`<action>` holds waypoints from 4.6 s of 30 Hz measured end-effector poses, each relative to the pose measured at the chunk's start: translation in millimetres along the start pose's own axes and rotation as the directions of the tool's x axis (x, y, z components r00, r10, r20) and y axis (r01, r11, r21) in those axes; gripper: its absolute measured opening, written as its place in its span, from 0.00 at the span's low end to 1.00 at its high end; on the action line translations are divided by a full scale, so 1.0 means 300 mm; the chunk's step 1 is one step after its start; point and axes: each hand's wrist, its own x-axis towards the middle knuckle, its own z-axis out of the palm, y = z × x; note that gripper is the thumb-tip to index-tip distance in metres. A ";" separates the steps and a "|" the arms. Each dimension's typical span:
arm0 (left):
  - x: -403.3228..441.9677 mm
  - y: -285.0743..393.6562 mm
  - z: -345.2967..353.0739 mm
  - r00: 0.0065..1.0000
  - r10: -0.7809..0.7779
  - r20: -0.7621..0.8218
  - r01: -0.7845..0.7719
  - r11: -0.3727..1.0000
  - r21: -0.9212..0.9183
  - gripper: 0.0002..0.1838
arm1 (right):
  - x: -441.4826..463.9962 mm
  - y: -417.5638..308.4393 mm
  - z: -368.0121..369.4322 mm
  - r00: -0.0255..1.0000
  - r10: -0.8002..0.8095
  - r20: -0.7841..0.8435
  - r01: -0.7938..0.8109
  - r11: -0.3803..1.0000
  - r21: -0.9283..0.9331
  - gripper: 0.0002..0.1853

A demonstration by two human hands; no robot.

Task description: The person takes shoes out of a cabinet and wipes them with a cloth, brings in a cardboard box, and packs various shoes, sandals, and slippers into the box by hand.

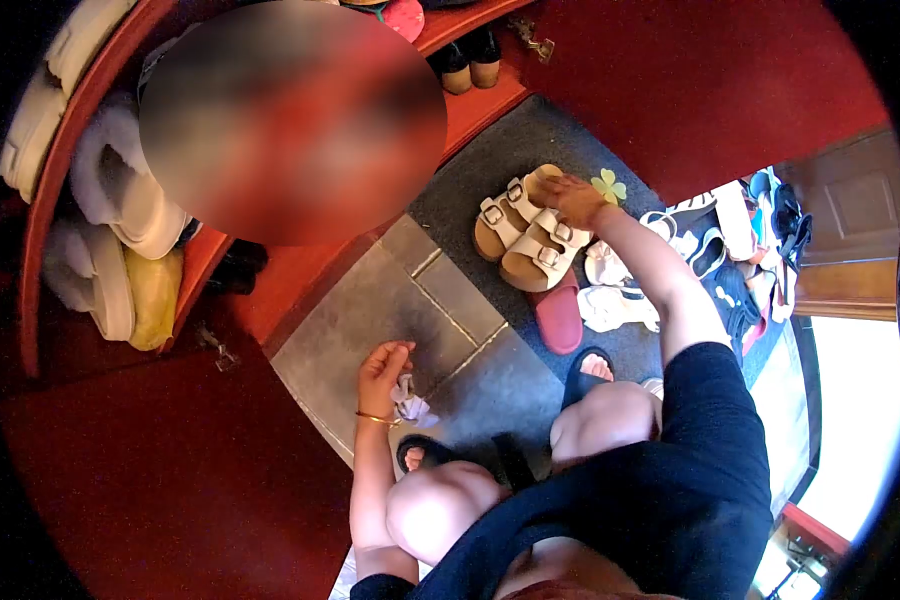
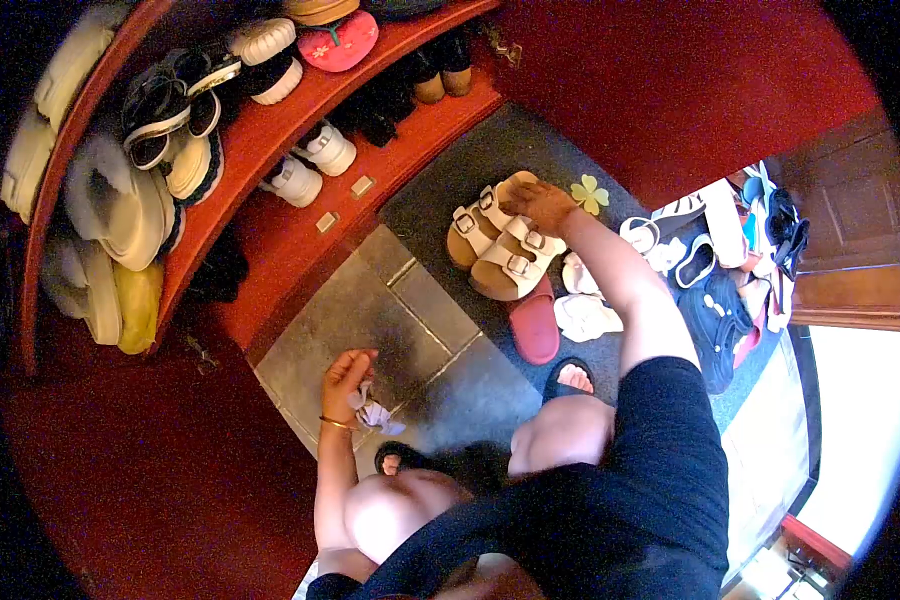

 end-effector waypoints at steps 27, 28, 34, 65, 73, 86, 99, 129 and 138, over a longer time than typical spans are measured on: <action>0.109 0.042 -0.182 0.872 0.006 -0.489 -0.135 0.964 -0.229 0.20 | 0.697 -0.884 -0.290 0.888 0.393 -0.237 0.043 0.442 0.896 0.12; 0.172 0.028 -0.267 0.837 0.198 -0.510 -0.326 0.929 -0.174 0.19 | 0.740 -0.902 -0.295 0.874 0.419 -0.245 0.011 0.487 0.873 0.12; 0.465 0.278 -0.438 0.825 0.357 -0.438 -0.430 0.900 -0.075 0.23 | 0.923 -0.910 -0.176 0.857 0.507 -0.091 -0.040 0.241 0.970 0.14; -0.058 0.019 -0.303 0.885 0.133 -0.445 -0.200 0.974 -0.107 0.11 | 1.030 -0.927 -0.238 0.960 -0.200 0.196 -0.279 -0.628 0.726 0.09; -0.201 -0.043 -0.248 0.918 0.173 -0.358 -0.286 0.913 -0.292 0.22 | 1.312 -1.145 -0.176 0.967 0.155 0.202 -0.124 -0.405 0.906 0.16; -0.076 0.170 -0.164 0.792 0.261 -0.552 -0.159 0.961 0.226 0.10 | 0.355 -1.066 -0.463 0.970 -0.240 -0.024 0.112 0.357 0.927 0.46; 0.031 0.266 0.008 0.759 0.609 -0.231 -0.303 0.643 0.703 0.32 | 0.470 -0.926 -0.461 0.996 -0.046 0.078 -0.085 -0.180 0.980 0.41; 0.020 0.381 0.008 0.747 0.664 -0.026 -0.305 0.377 0.875 0.40 | 0.467 -0.889 -0.484 0.947 0.063 0.315 -0.276 -0.342 0.898 0.27; 0.203 0.177 -0.245 0.754 0.408 -0.514 -0.479 0.878 -0.007 0.26 | 0.709 -0.844 -0.505 0.971 -0.104 0.216 -0.213 -0.793 0.571 0.27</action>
